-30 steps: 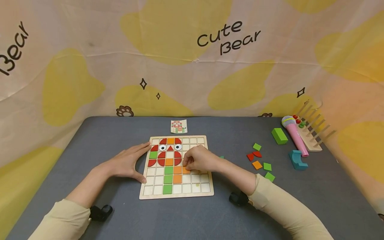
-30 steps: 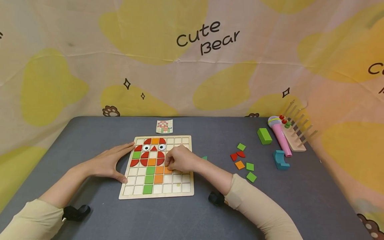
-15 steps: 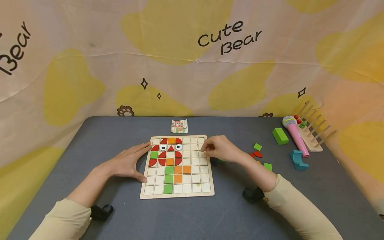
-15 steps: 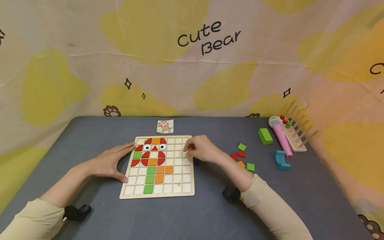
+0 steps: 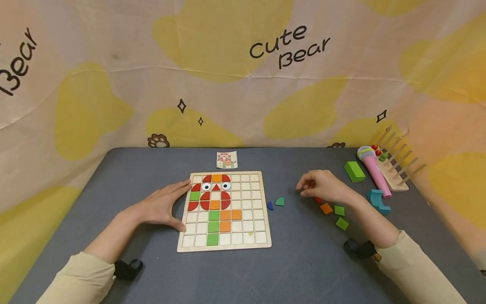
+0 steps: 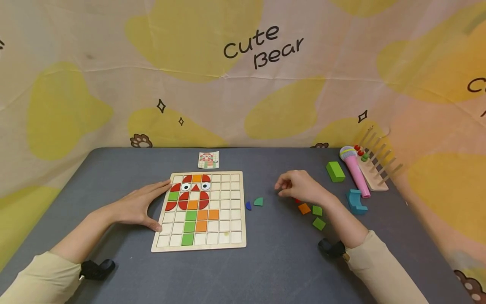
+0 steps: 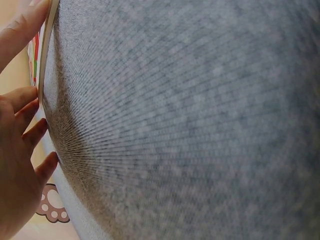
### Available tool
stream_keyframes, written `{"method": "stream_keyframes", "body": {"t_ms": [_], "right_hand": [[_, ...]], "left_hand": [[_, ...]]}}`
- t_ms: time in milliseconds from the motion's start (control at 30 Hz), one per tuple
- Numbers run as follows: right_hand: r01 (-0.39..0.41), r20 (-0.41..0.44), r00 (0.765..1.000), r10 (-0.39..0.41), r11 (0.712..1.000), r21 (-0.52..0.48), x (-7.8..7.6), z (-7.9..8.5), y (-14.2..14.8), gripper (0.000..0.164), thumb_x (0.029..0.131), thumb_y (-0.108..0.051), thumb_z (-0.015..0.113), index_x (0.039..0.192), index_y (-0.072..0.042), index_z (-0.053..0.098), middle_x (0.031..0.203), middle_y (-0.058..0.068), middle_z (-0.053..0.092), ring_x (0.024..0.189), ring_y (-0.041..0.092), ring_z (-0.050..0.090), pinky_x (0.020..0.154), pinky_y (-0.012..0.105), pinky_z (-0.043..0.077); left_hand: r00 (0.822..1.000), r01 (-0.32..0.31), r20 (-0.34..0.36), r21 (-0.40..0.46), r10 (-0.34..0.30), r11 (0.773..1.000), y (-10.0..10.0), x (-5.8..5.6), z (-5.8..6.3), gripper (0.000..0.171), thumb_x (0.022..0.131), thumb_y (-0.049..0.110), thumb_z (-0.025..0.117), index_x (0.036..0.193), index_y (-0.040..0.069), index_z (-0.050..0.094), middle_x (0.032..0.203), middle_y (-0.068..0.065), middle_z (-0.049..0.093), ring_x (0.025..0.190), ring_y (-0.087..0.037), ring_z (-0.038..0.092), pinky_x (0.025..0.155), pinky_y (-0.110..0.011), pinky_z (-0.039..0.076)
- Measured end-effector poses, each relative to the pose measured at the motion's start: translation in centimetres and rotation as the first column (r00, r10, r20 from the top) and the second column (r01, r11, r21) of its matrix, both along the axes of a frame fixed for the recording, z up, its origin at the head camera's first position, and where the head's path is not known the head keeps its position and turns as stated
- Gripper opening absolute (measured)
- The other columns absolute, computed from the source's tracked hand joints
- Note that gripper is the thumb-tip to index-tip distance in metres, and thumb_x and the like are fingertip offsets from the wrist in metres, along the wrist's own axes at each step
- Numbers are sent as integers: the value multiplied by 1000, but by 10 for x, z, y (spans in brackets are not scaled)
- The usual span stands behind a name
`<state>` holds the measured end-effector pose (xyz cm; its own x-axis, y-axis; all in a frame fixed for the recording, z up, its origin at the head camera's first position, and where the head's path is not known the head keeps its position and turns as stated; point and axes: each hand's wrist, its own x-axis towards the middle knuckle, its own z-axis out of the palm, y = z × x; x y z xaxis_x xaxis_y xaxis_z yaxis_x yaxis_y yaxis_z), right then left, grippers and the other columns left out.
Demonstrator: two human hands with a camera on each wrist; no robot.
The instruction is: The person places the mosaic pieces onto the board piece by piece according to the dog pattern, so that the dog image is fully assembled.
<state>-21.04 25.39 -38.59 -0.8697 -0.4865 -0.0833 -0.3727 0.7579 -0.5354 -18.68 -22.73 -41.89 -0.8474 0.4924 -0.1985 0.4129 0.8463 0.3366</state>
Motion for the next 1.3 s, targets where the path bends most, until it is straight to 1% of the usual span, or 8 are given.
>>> {"method": "stream_keyframes", "body": {"t_ms": [167,367,533,667,800,967,1067,1300], "right_hand": [[-14,80,997,15,1000,-9,4,-2,25,10,84,-14,77,94,-13,74,82,-3,68,71,4,58,64,20,50],[-52,197,978,63,997,-61,6,-2,45,14,83,-13,78,94,-9,71,81,1,69,68,5,60,63,21,53],[-68,237,968,82,995,-70,7,-2,53,22,77,-14,82,94,-8,70,82,3,68,72,6,59,66,21,53],[-76,256,963,91,995,-65,9,-3,57,25,74,-11,83,95,-7,69,84,6,67,74,5,59,67,20,53],[-73,271,959,88,995,-67,10,-4,60,25,74,-5,82,96,-6,69,87,8,66,76,6,59,68,20,54],[-63,280,957,81,995,-73,12,-5,62,27,73,-6,83,96,-7,69,89,8,66,76,7,59,66,22,55],[-69,266,960,84,995,-66,13,-7,63,27,73,-8,84,96,-9,69,87,6,65,75,6,58,65,22,54],[-107,198,974,112,994,-36,12,-9,62,25,73,-9,84,92,-13,70,82,1,63,74,4,54,63,20,51]], "left_hand": [[1000,-2,5,-3,2,1000,0,1,2,128,57,72,81,156,9,28,165,-13,24,148,-43,29,109,-73,29],[1000,8,-6,9,-8,1000,1,2,4,127,57,71,82,156,9,30,165,-13,25,148,-44,29,108,-73,31],[1000,5,-6,7,-5,1000,1,3,5,128,57,71,82,156,9,30,165,-13,25,148,-44,29,108,-73,31],[1000,2,-3,8,-2,1000,1,3,4,128,57,71,81,156,9,29,164,-14,26,147,-44,30,108,-73,31],[1000,3,-3,4,-3,1000,1,3,5,128,57,71,81,156,8,30,164,-14,26,147,-44,31,108,-73,31],[1000,6,-5,5,-6,1000,1,3,6,127,57,71,81,155,8,30,164,-14,26,147,-44,31,108,-73,32],[1000,4,-5,4,-3,1000,1,3,6,128,57,71,81,155,8,30,164,-15,26,146,-45,31,108,-72,32],[1000,2,-2,0,-2,1000,1,3,4,128,56,72,80,156,9,29,164,-14,26,146,-45,31,108,-73,32]]}}
